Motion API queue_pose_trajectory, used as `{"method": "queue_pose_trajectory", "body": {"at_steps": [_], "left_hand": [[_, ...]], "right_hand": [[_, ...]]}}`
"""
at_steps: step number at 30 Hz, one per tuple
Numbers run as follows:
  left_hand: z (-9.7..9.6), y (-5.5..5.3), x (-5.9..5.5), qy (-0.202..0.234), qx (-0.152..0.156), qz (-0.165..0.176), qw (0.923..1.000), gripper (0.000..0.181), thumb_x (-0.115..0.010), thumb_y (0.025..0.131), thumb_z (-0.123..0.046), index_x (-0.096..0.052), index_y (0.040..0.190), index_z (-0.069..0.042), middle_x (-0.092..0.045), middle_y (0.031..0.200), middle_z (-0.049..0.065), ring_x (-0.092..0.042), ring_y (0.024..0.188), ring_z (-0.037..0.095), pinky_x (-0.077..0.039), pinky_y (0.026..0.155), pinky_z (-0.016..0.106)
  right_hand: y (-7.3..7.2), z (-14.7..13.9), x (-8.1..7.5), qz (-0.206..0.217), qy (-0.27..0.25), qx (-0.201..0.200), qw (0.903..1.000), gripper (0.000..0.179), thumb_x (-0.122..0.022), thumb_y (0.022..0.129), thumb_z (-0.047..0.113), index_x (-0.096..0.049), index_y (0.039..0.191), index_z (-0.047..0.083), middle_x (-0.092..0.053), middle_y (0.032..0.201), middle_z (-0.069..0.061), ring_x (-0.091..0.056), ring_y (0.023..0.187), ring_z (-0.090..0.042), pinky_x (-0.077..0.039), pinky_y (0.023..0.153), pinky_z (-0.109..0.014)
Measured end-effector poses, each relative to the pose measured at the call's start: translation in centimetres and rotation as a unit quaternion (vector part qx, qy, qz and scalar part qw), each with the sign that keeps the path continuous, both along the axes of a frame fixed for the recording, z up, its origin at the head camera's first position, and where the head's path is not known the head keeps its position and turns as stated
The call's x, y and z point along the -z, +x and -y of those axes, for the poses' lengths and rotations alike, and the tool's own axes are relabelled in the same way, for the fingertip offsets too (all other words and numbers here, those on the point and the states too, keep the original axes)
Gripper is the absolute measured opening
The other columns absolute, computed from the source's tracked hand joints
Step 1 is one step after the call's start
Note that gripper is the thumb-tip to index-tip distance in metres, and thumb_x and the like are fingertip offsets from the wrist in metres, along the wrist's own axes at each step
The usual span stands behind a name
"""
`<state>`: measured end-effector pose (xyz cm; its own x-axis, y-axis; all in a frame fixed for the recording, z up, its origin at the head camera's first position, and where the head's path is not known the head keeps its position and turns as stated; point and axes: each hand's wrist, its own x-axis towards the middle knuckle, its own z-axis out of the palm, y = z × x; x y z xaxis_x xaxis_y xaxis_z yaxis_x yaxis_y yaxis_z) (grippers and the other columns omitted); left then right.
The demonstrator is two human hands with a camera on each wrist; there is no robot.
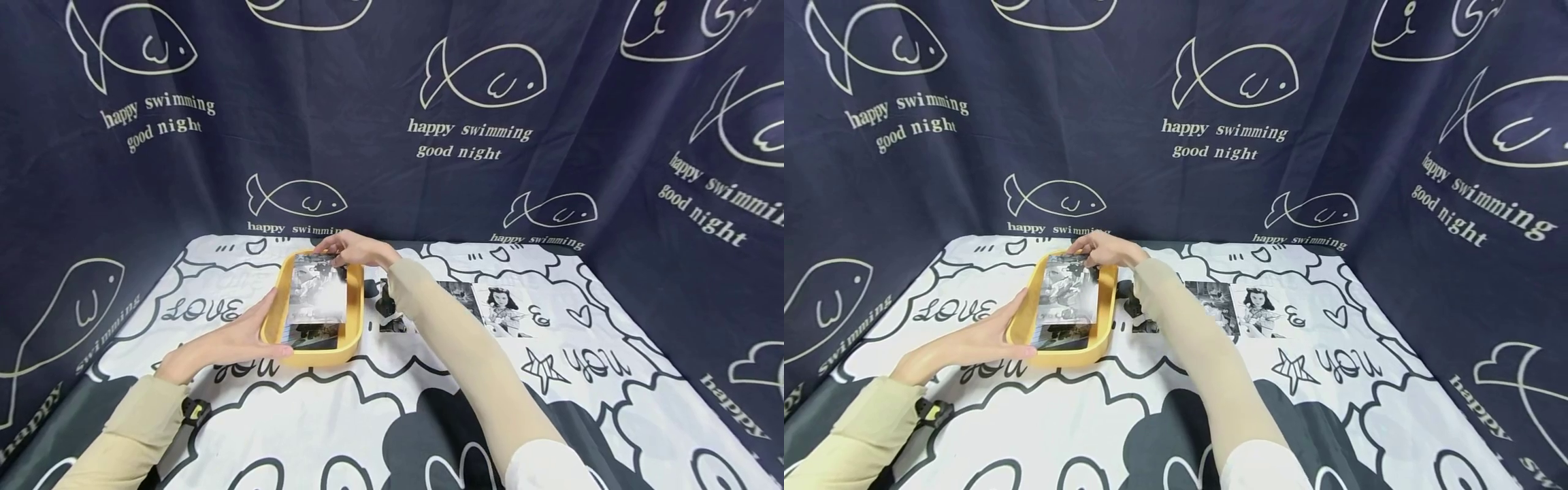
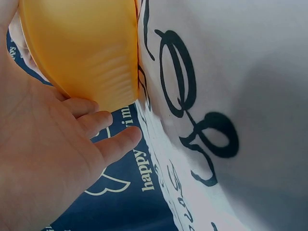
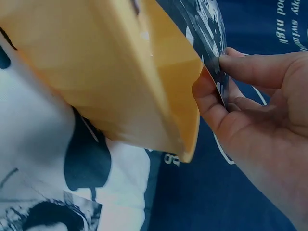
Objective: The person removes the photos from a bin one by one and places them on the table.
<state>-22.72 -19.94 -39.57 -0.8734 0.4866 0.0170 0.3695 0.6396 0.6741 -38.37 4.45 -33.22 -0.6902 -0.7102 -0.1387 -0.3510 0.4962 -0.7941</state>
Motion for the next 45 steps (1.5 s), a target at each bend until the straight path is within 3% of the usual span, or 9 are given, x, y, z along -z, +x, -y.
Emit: {"method": "queue_pose_trajectory", "body": {"at_steps": [8, 21, 28, 45], "left_hand": [[0.1, 0.0, 0.1, -0.005, -0.005, 0.003, 1.0, 0.118, -0.075, 0.081, -0.039, 0.009, 0.152, 0.002, 0.001, 0.16, 0.028, -0.011, 0.145, 0.048, -0.016, 0.114, 0.067], [0.2, 0.2, 0.0, 0.007, 0.009, -0.003, 0.9999, 0.12, -0.076, 0.079, -0.041, 0.009, 0.153, 0.002, 0.0, 0.16, 0.028, -0.014, 0.144, 0.049, -0.018, 0.111, 0.069], [0.3, 0.1, 0.2, 0.023, 0.02, -0.01, 0.9995, 0.119, -0.077, 0.079, -0.04, 0.01, 0.154, -0.006, -0.003, 0.161, 0.025, -0.018, 0.144, 0.047, -0.021, 0.11, 0.07], [0.3, 0.0, 0.3, 0.053, 0.031, -0.01, 0.9981, 0.117, -0.079, 0.078, -0.035, 0.008, 0.156, -0.02, -0.016, 0.159, 0.022, -0.03, 0.14, 0.043, -0.027, 0.108, 0.069]], "right_hand": [[-0.1, -2.1, -1.1, 0.027, -0.022, -0.002, 0.9994, 0.046, -0.054, 0.09, -0.011, -0.056, 0.133, 0.005, -0.047, 0.147, -0.01, -0.042, 0.138, -0.023, -0.047, 0.105, -0.034], [-0.5, -7.1, -1.8, 0.02, -0.026, 0.037, 0.9988, 0.046, -0.055, 0.09, -0.007, -0.058, 0.133, 0.01, -0.05, 0.142, -0.01, -0.046, 0.13, -0.024, -0.049, 0.1, -0.037], [-0.4, -10.9, -1.7, 0.018, -0.007, 0.043, 0.9989, 0.046, -0.054, 0.093, -0.003, -0.056, 0.135, 0.014, -0.043, 0.15, -0.009, -0.036, 0.141, -0.026, -0.045, 0.107, -0.044], [0.4, -22.2, -0.5, 0.013, 0.01, 0.092, 0.9956, 0.051, -0.054, 0.09, -0.003, -0.051, 0.139, 0.012, -0.041, 0.15, -0.014, -0.037, 0.137, -0.033, -0.04, 0.11, -0.049]]}}
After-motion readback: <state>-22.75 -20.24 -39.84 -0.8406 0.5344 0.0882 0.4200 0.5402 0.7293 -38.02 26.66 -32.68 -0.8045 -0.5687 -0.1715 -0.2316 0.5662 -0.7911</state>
